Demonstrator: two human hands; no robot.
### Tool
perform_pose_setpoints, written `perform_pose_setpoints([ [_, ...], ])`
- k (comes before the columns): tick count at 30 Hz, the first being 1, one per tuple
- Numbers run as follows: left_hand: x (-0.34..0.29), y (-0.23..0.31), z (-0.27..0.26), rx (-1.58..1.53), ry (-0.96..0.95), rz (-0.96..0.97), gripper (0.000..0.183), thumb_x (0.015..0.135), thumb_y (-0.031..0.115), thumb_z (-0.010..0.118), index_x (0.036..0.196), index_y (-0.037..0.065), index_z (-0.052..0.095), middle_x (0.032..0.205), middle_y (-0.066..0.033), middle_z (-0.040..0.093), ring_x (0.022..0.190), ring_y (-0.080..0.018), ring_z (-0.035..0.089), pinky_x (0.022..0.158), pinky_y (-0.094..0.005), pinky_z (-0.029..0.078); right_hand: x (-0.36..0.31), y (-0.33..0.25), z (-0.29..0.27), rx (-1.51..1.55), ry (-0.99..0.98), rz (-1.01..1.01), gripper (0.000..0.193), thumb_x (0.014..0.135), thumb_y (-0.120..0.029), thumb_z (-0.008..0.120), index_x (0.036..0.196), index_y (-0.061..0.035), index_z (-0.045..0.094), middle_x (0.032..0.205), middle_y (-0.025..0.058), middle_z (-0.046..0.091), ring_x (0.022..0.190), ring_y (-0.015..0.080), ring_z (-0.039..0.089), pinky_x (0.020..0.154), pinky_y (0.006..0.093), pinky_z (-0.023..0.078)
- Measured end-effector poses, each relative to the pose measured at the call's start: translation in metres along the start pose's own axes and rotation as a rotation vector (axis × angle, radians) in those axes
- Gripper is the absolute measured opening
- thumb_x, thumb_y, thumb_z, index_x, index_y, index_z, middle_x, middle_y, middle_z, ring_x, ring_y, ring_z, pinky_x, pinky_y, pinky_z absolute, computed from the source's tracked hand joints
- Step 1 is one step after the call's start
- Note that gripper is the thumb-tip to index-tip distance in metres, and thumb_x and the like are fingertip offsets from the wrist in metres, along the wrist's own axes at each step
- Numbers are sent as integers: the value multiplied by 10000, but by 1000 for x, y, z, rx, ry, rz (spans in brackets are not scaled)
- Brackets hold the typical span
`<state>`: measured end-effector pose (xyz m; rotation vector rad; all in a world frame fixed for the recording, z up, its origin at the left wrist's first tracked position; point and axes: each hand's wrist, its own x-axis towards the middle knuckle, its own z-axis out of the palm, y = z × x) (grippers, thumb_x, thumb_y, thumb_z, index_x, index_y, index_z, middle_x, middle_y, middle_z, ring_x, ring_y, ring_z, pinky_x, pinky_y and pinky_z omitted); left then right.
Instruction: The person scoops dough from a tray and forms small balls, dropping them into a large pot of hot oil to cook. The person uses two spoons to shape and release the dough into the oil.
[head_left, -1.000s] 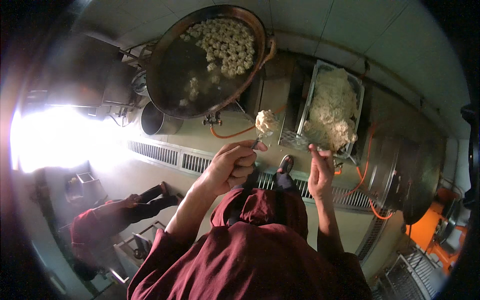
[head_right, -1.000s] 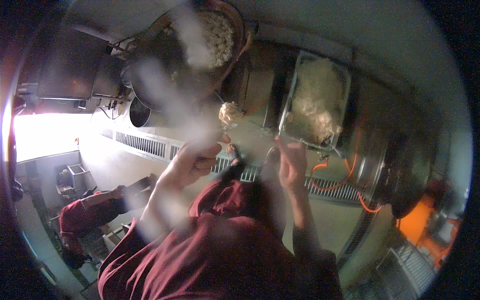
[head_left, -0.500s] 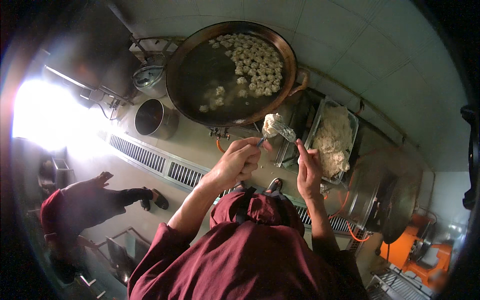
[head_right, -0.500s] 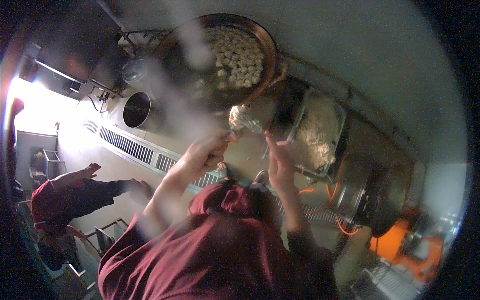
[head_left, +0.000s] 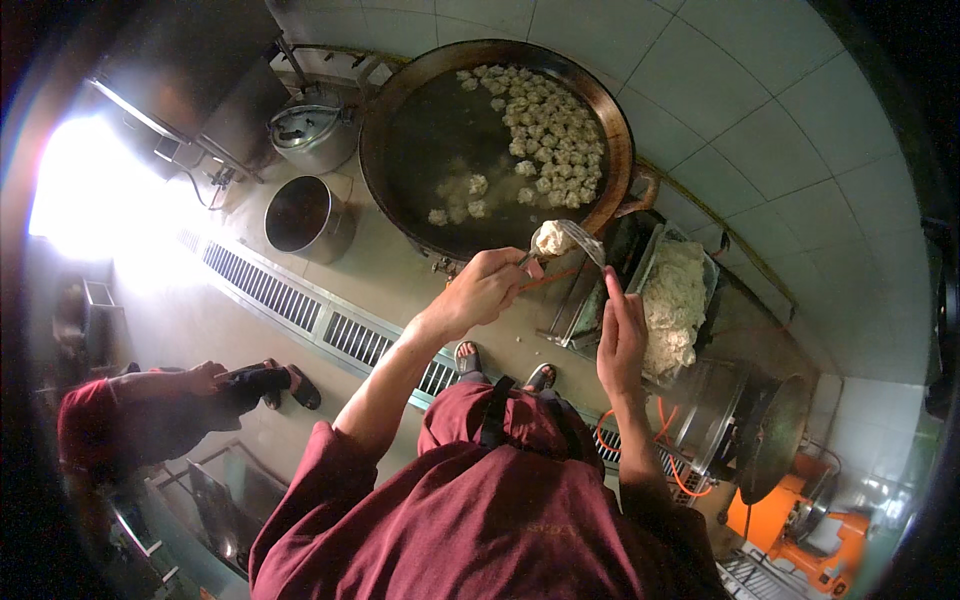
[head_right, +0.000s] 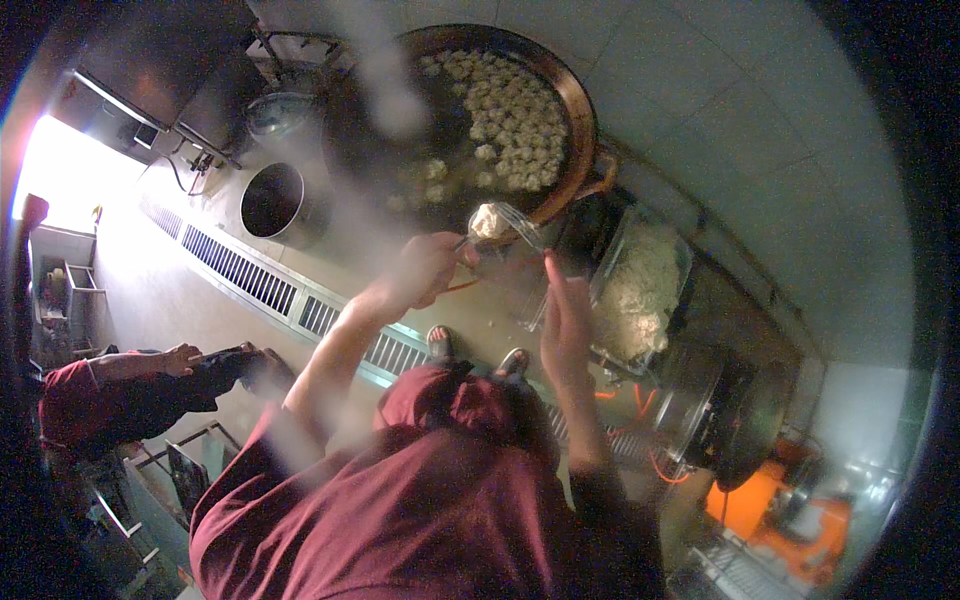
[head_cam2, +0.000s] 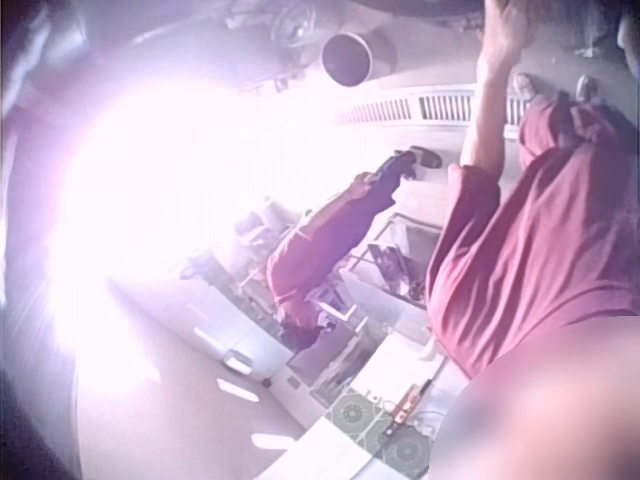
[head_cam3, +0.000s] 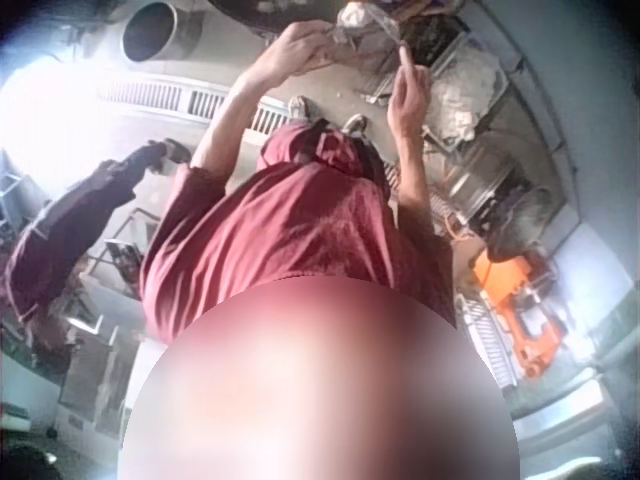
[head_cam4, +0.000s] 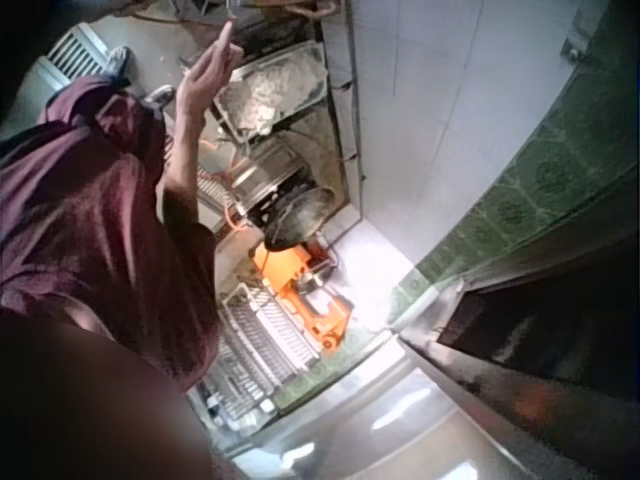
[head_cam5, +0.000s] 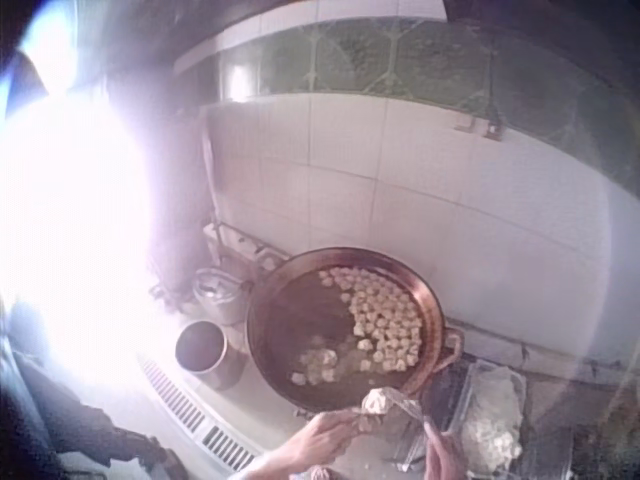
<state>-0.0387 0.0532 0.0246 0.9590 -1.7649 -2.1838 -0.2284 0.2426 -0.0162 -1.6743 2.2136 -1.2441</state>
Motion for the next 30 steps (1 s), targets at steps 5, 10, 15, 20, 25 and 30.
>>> perform_pose_setpoints([
  [5, 26, -13, -34, 316, 74, 133, 305, 1012, 178, 485, 1098, -21, 699, 755, -109, 619, 703, -188, 597, 661, -357, 472, 22, -2, 14, -30, -60, -5, 432, 1132, -117, 450, 1552, -177, 534, 913, 61, 437, 782, 192, 449, 712, 315, 441],
  [10, 55, -36, -60, 471, 66, 260, 314, 1002, 190, 496, 1067, -43, 695, 890, -252, 690, 852, -394, 696, 777, -456, 525, 46, 12, 35, -119, -156, -61, 506, 1088, -18, 496, 1555, -210, 531, 915, 77, 428, 770, 226, 454, 695, 297, 428],
  [15, 110, -82, -97, 883, 20, 343, 316, 984, 206, 529, 1045, -33, 726, 959, -293, 715, 914, -449, 713, 797, -508, 559, 57, 40, 64, -222, -218, -90, 585, 1035, 14, 556, 1558, -248, 532, 925, 90, 438, 820, 259, 474, 774, 341, 467],
  [20, 181, -137, -121, 966, 127, 237, 277, 958, 196, 597, 982, -38, 742, 946, -271, 734, 898, -448, 726, 776, -494, 592, 78, 80, 121, -376, -275, -197, 599, 1015, 7, 560, 1557, -246, 529, 949, 92, 482, 924, 300, 522, 844, 438, 483],
  [25, 196, -135, -160, 1346, 202, 239, 186, 868, 158, 657, 923, 22, 771, 926, -174, 754, 867, -334, 764, 675, -411, 621, 84, 89, 157, -352, -241, -23, 532, 1058, -21, 511, 1549, -225, 533, 974, 122, 519, 915, 314, 541, 838, 442, 488],
  [30, 124, -104, -185, 1179, 423, 291, 247, 900, 104, 571, 1048, 53, 763, 1123, -187, 733, 1045, -360, 720, 852, -467, 597, 46, 87, 105, 64, -13, 118, 432, 1128, -136, 454, 1549, -198, 526, 982, 151, 586, 839, 304, 565, 819, 393, 480],
])
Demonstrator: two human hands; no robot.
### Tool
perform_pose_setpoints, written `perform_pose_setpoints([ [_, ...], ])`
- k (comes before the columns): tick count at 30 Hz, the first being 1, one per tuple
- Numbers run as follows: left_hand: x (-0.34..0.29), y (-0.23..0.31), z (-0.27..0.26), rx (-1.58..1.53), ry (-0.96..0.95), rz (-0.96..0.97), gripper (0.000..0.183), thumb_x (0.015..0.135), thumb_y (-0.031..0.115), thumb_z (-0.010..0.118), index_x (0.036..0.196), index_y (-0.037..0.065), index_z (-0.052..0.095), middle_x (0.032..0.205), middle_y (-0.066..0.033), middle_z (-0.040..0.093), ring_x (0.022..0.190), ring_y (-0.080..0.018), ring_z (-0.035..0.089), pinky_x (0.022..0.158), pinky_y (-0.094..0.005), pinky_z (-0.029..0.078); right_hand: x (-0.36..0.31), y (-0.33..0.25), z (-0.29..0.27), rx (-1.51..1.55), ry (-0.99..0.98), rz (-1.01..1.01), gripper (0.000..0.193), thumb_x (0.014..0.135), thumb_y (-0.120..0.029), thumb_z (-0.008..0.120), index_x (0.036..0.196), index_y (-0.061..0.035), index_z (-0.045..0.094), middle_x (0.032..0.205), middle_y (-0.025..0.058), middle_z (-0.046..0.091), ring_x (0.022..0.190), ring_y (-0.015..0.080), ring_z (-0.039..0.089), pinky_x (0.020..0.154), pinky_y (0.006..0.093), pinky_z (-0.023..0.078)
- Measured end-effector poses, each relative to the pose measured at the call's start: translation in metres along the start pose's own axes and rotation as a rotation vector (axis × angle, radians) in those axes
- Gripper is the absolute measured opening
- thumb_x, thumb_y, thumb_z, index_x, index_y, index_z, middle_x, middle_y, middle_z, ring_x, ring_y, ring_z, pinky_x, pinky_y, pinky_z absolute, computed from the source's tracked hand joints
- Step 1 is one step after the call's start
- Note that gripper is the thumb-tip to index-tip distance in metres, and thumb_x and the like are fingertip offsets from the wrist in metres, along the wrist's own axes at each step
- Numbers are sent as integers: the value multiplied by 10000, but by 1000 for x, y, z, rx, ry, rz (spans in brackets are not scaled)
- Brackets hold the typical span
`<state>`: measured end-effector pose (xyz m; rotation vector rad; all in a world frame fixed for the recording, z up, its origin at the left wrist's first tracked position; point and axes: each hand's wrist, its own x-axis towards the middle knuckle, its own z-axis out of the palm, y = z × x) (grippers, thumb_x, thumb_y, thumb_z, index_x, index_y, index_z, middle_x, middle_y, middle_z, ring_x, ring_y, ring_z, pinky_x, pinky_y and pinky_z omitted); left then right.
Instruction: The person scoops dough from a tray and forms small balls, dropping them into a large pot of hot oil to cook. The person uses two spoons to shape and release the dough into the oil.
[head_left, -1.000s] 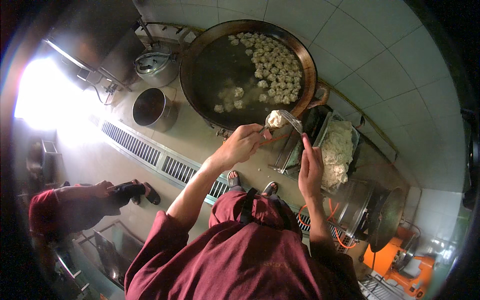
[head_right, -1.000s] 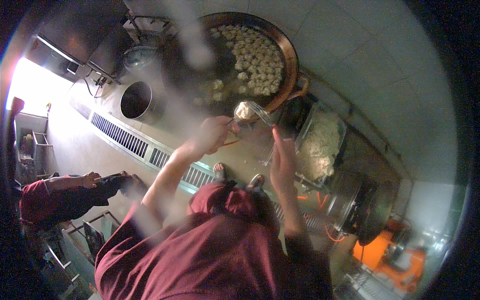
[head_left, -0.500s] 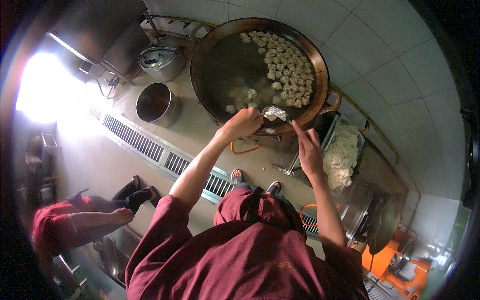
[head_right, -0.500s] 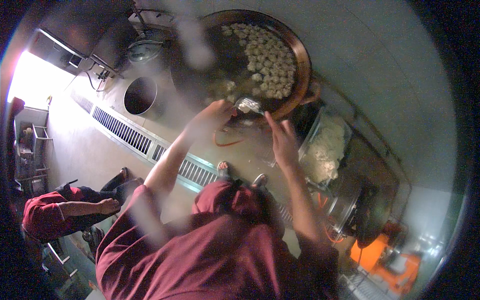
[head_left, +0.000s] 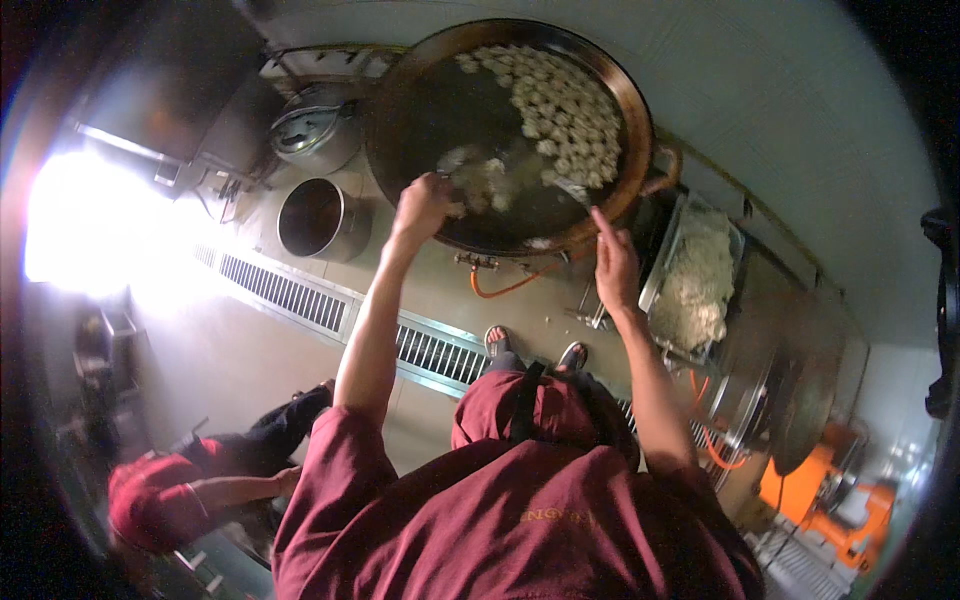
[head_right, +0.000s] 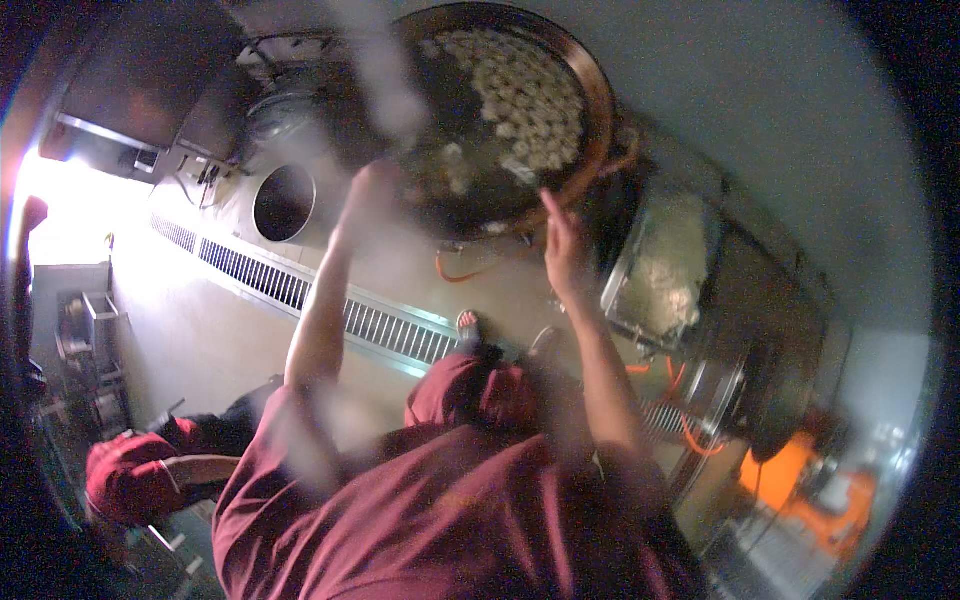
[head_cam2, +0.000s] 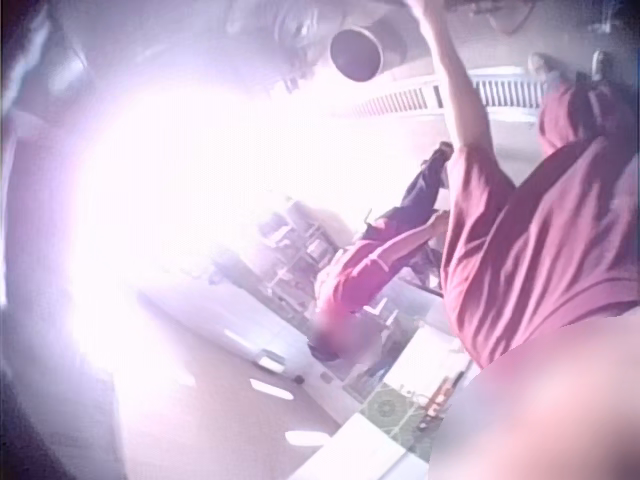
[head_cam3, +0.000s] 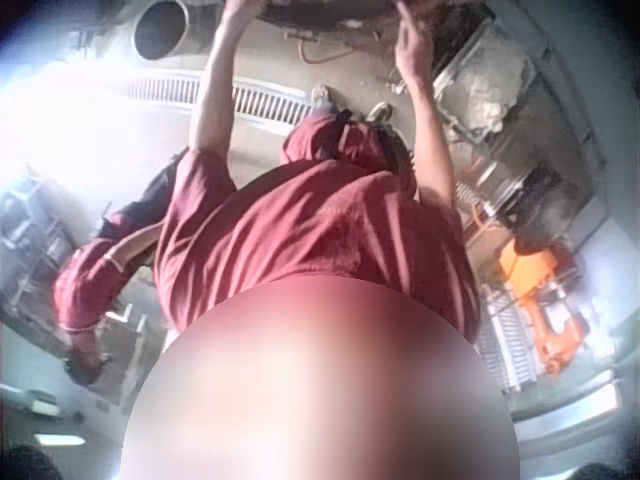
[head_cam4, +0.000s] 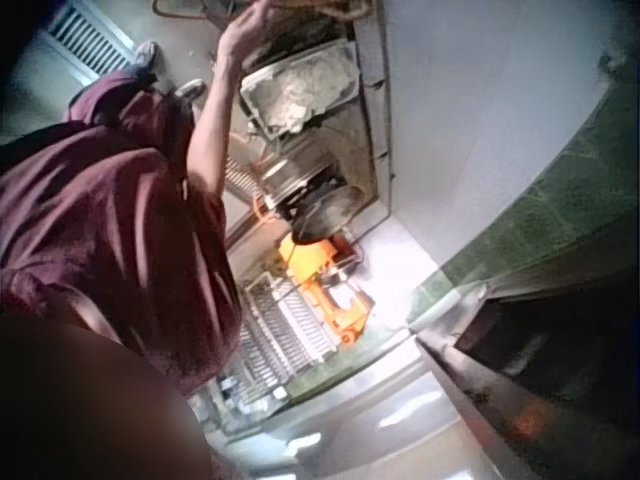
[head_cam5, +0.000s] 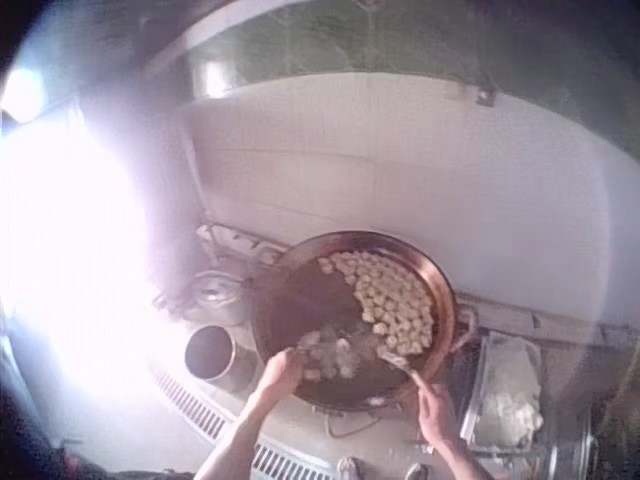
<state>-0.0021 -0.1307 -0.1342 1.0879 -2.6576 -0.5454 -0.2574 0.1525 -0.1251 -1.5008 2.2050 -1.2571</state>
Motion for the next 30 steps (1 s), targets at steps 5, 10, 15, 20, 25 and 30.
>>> perform_pose_setpoints([
  [5, -61, 32, -13, -317, 227, -20, 320, 1001, 113, 462, 1126, 26, 743, 965, -169, 725, 915, -290, 707, 837, -411, 546, -114, 97, -119, -243, 265, 281, 346, 1127, -168, 428, 1422, -31, 544, 1366, 208, 663, 1241, 366, 657, 1033, 448, 522],
  [10, -108, 116, -2, -898, -102, -528, 308, 1072, 193, 442, 1170, 49, 696, 619, 66, 357, 482, -23, 297, 419, -232, 248, -283, 256, -226, -552, 489, 762, 265, 1092, -155, 471, 1324, -127, 598, 1219, 174, 724, 1082, 394, 706, 859, 474, 563],
  [15, -106, 199, 22, -957, -280, -560, 296, 1072, 204, 460, 1195, 38, 672, 618, 89, 352, 470, -5, 268, 401, -225, 196, -366, 340, -232, -584, -36, 1053, 349, 1021, -184, 546, 1361, -151, 616, 1117, 211, 737, 1042, 380, 718, 869, 495, 583],
  [20, -100, 264, 47, -649, -376, -378, 298, 1066, 214, 467, 1218, 48, 662, 587, 96, 316, 458, -8, 248, 402, -219, 181, -340, 400, -244, -608, -243, 984, 407, 1040, -146, 474, 1426, -54, 569, 1179, 267, 689, 1044, 454, 689, 898, 538, 547],
  [25, -110, 315, 53, -808, -431, -800, 304, 1066, 219, 471, 1231, 41, 654, 602, 93, 325, 458, -9, 253, 394, -217, 186, -345, 445, -243, -642, -205, 735, 497, 982, -67, 578, 1479, -79, 554, 984, 245, 689, 868, 398, 707, 713, 490, 579],
  [30, -120, 343, 63, -838, -424, -785, 317, 1053, 231, 488, 1242, 33, 647, 616, 91, 329, 463, -14, 256, 392, -207, 216, -356, 458, -259, -544, -431, 729, 397, 997, -41, 543, 1390, -38, 601, 948, 239, 690, 823, 396, 703, 674, 493, 563],
])
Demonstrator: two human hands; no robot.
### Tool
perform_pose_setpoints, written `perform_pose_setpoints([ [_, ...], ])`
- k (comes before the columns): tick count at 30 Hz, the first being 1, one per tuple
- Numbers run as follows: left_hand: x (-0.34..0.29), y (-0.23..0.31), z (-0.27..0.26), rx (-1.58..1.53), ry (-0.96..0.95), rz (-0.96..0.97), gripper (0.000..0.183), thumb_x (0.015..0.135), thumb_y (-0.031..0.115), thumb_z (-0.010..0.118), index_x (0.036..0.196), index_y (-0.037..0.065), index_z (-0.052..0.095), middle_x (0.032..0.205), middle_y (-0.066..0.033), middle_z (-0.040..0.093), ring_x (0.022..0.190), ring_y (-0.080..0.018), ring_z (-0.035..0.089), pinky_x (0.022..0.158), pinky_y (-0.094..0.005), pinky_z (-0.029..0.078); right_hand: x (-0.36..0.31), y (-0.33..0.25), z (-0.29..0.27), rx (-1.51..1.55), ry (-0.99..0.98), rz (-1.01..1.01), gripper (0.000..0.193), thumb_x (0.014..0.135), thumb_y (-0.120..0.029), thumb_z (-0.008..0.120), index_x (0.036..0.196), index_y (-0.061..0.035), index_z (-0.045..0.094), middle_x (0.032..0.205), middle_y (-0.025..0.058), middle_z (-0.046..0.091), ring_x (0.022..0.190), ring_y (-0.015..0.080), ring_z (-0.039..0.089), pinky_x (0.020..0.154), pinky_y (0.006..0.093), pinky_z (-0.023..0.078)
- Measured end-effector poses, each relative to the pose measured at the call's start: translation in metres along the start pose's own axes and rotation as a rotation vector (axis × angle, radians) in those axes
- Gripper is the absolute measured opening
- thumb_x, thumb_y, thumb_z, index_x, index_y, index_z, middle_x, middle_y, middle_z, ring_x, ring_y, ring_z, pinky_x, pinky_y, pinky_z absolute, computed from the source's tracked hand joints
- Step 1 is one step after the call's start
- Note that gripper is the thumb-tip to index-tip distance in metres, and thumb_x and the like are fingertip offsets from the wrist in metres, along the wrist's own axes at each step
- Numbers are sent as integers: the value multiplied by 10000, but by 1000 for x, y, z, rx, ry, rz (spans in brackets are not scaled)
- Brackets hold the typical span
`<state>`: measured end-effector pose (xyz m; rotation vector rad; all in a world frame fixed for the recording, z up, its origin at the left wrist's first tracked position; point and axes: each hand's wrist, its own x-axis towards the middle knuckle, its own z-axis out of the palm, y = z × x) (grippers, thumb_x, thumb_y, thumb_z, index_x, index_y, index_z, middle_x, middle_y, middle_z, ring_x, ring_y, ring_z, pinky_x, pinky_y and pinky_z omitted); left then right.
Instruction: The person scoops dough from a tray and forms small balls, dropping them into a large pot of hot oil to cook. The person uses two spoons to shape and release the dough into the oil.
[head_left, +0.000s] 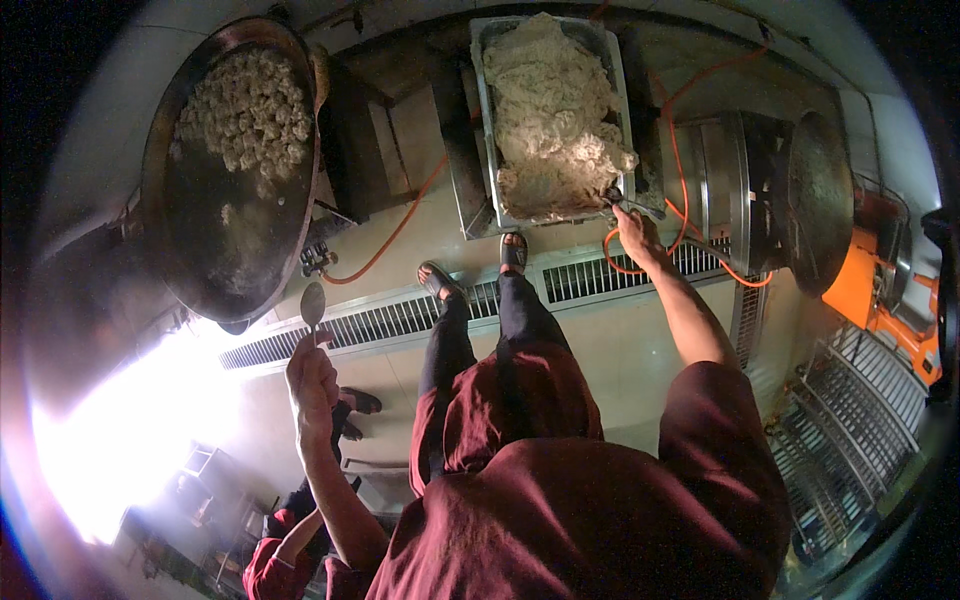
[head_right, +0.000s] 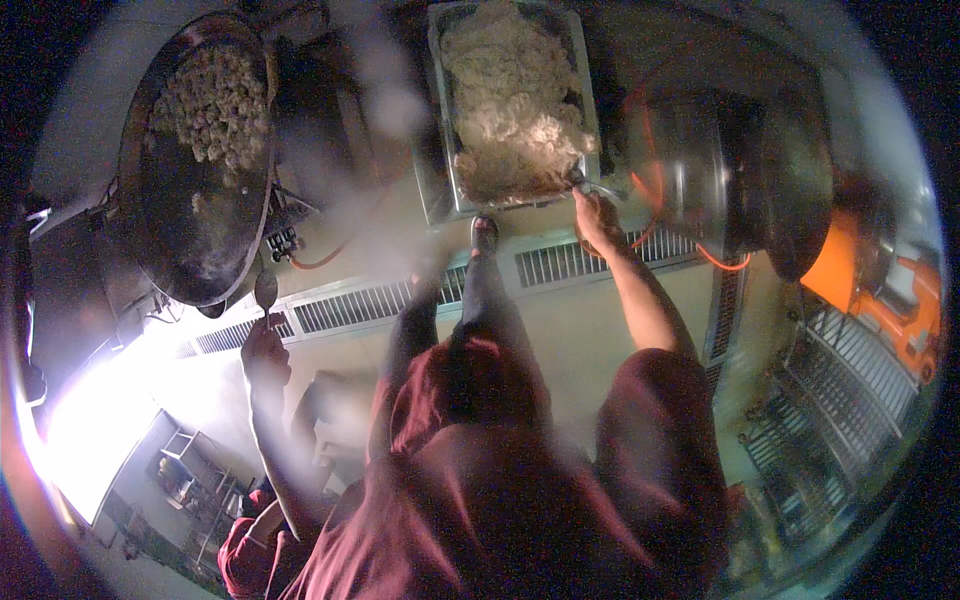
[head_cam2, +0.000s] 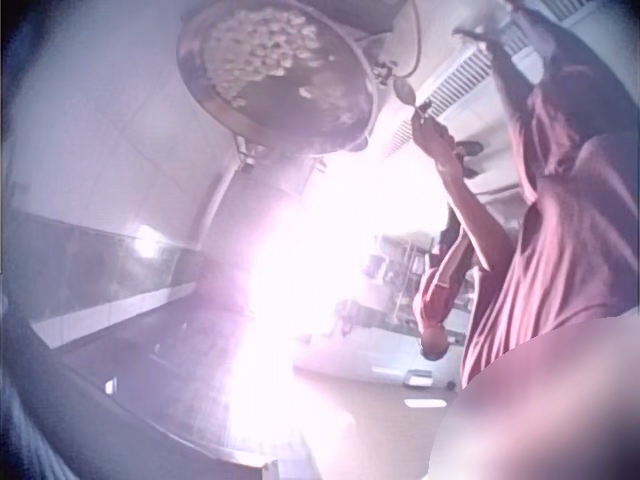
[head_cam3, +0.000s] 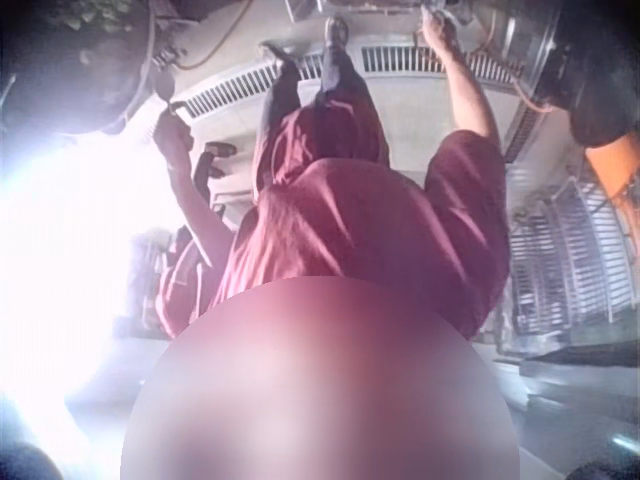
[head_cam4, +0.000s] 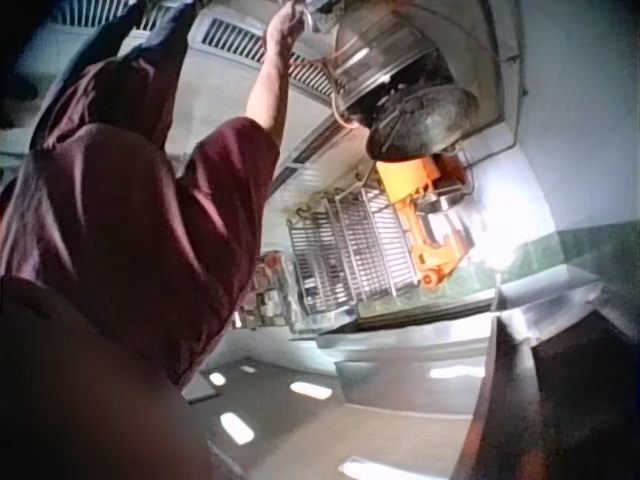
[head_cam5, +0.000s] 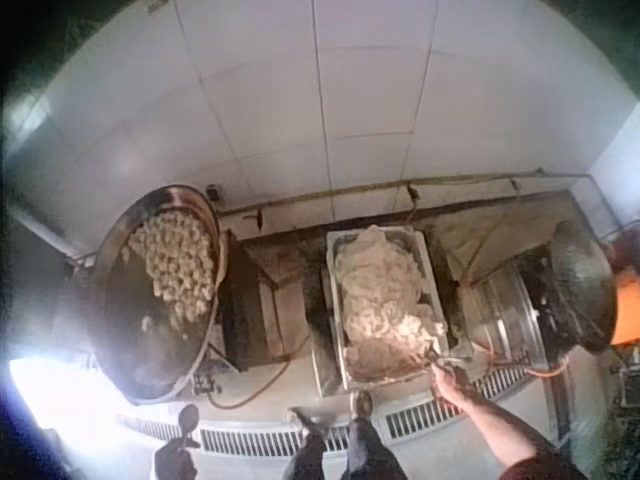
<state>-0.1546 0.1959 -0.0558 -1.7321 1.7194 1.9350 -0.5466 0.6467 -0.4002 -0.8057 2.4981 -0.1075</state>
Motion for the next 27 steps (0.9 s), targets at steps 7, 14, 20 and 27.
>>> perform_pose_setpoints([
  [7, -3, 1, 25, 40, 17, -69, 308, 1042, 238, 503, 1232, 53, 659, 633, 84, 344, 478, -18, 281, 392, -224, 267, 12, -3, -15, -4, -22, 31, 337, 1050, -271, 502, 1123, 23, 648, 962, 285, 714, 898, 466, 700, 795, 554, 533],
  [14, -7, -1, 30, 20, 55, -45, 284, 1049, 206, 485, 1214, 65, 667, 652, 80, 337, 483, -17, 276, 400, -216, 269, 21, -13, -38, 161, -49, -73, 277, 984, -140, 587, 1197, 8, 683, 1024, 277, 727, 957, 452, 710, 808, 533, 567],
  [20, -1, -12, 25, 56, 3, 28, 300, 1052, 203, 465, 1234, 64, 659, 647, 84, 336, 473, -15, 261, 405, -210, 232, 26, -12, -14, 103, 19, -133, 278, 1011, -89, 555, 1267, -15, 637, 858, 226, 700, 773, 393, 687, 640, 471, 535],
  [27, -3, -20, 21, 0, 18, 30, 310, 1050, 211, 471, 1245, 52, 652, 646, 85, 344, 476, -10, 258, 408, -212, 212, 32, 11, -6, 124, -98, -179, 238, 1016, -111, 563, 1226, -37, 649, 933, 164, 692, 862, 303, 667, 755, 428, 535],
])
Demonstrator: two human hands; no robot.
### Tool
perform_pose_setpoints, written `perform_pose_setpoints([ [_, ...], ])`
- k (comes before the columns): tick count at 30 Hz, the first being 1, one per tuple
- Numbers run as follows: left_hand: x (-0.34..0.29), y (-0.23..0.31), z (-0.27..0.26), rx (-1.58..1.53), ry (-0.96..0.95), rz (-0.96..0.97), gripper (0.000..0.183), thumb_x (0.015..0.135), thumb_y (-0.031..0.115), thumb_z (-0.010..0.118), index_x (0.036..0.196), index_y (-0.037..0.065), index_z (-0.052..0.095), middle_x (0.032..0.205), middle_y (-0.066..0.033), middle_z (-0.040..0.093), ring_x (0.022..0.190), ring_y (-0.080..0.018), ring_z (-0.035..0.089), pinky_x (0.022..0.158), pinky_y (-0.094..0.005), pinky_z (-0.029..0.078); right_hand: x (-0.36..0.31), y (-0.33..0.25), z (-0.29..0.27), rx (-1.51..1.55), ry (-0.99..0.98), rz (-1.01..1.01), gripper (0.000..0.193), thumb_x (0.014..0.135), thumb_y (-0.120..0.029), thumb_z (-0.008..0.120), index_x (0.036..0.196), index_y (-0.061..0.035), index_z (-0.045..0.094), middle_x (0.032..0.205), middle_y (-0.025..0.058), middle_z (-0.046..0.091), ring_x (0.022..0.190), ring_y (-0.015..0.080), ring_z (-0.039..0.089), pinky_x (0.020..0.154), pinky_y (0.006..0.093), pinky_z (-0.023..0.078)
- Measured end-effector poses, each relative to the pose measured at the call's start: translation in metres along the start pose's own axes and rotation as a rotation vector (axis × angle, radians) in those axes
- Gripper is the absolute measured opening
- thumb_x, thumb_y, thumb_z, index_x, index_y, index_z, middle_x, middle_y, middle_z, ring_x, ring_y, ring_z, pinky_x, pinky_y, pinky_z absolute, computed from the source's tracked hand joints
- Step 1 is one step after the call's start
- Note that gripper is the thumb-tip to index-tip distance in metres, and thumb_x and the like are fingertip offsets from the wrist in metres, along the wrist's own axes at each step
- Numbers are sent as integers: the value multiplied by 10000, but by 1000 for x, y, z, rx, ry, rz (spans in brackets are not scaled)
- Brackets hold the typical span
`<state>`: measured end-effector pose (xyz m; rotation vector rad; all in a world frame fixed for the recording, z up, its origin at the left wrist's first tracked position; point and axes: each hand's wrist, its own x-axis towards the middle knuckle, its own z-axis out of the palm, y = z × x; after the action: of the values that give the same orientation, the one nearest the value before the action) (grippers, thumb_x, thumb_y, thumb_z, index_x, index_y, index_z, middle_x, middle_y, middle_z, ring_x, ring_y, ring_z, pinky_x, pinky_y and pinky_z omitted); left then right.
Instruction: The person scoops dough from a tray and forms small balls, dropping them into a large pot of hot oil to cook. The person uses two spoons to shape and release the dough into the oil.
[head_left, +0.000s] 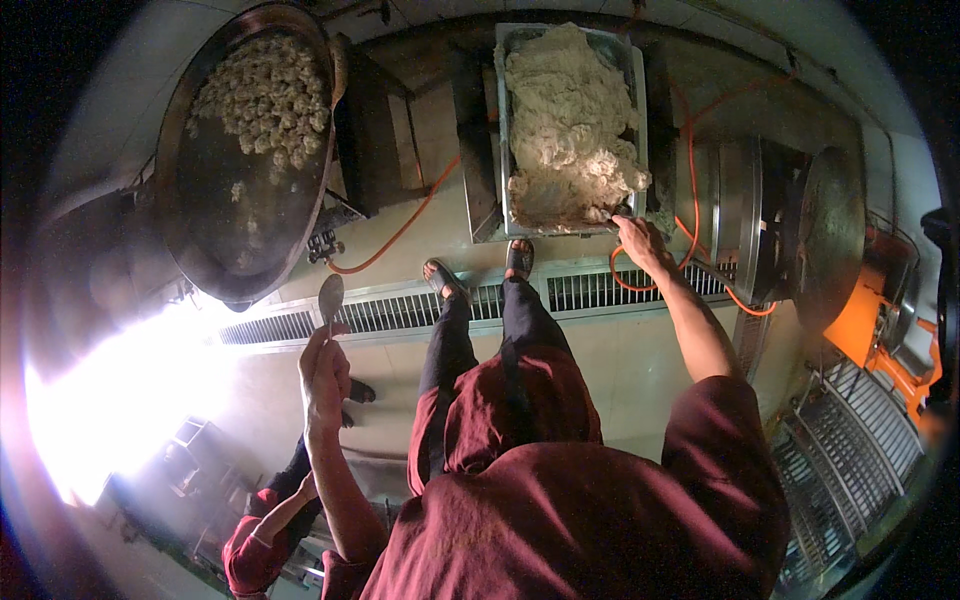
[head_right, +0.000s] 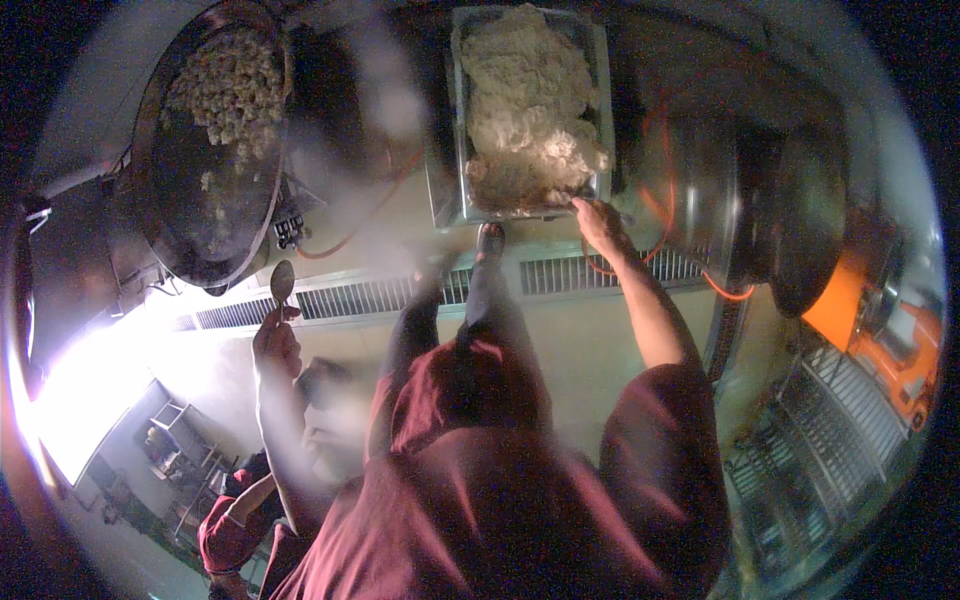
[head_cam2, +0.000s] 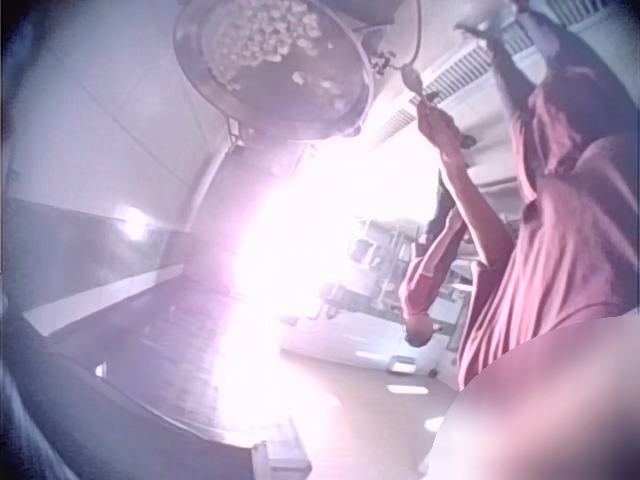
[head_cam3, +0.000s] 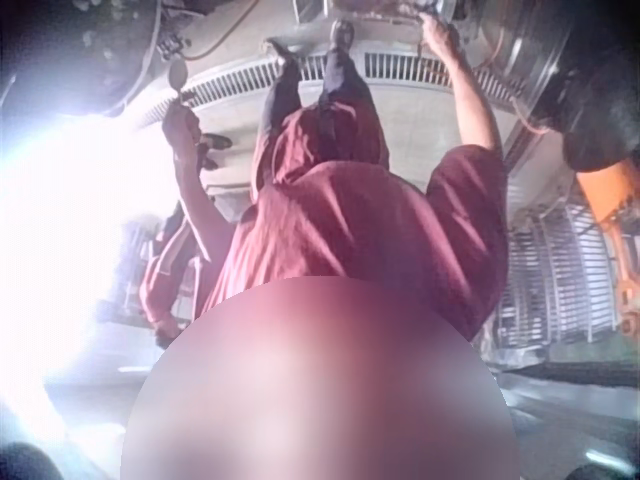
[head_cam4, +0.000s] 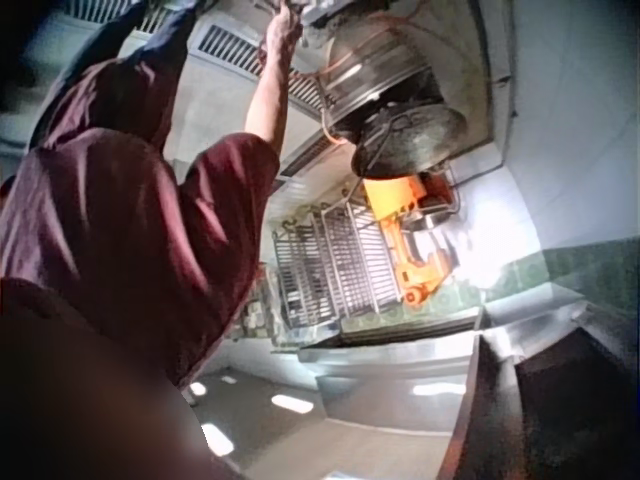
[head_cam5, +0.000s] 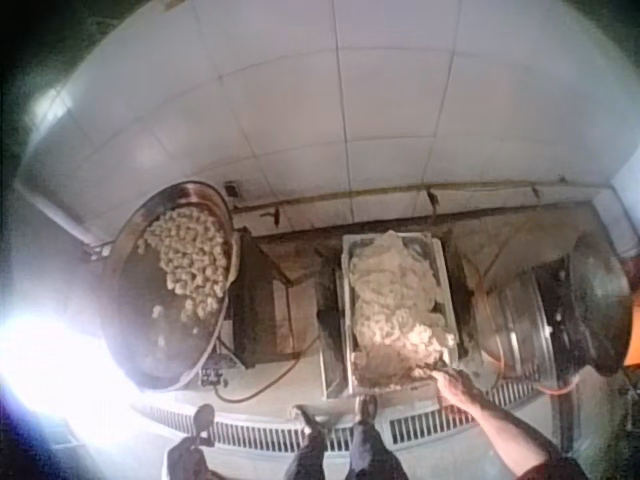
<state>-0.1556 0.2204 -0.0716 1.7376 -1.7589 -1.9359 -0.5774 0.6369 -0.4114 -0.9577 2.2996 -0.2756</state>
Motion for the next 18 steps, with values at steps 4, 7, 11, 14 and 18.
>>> perform_pose_setpoints([
  [4, 0, 1, -1, -19, -22, -3, 311, 1051, 219, 481, 1245, 47, 652, 642, 86, 348, 474, -10, 258, 407, -212, 212, 2, 1, -4, 181, 38, 211, 226, 1016, -126, 524, 1119, 37, 643, 891, 276, 665, 852, 440, 677, 745, 527, 534],
  [7, -3, 3, -2, 9, 2, -25, 310, 1051, 222, 484, 1245, 48, 652, 642, 87, 352, 475, -9, 262, 408, -211, 213, -4, -13, 3, -64, 80, -70, 241, 996, -136, 555, 1152, 21, 652, 945, 309, 680, 911, 475, 688, 774, 540, 550],
  [11, -2, 1, -2, 34, -2, 1, 307, 1048, 205, 472, 1239, 50, 655, 637, 86, 353, 475, -9, 268, 408, -211, 215, -4, -42, 1, 121, -54, 36, 303, 979, -124, 581, 1240, 8, 660, 1035, 291, 716, 966, 465, 705, 854, 512, 572],
  [14, 5, -2, -2, -17, -54, -4, 304, 1042, 208, 472, 1228, 55, 658, 628, 86, 348, 474, -11, 272, 409, -212, 219, 0, -71, -4, 151, 102, -157, 326, 988, -133, 595, 1293, -57, 684, 916, 234, 745, 796, 416, 721, 731, 497, 573],
  [18, 9, -2, -10, -4, -63, -26, 304, 1039, 241, 485, 1217, 68, 660, 635, 91, 345, 482, -11, 274, 412, -214, 225, -15, -100, -26, 182, 232, -21, 330, 1005, -138, 567, 1306, -77, 687, 1007, 251, 739, 857, 394, 726, 755, 478, 566],
])
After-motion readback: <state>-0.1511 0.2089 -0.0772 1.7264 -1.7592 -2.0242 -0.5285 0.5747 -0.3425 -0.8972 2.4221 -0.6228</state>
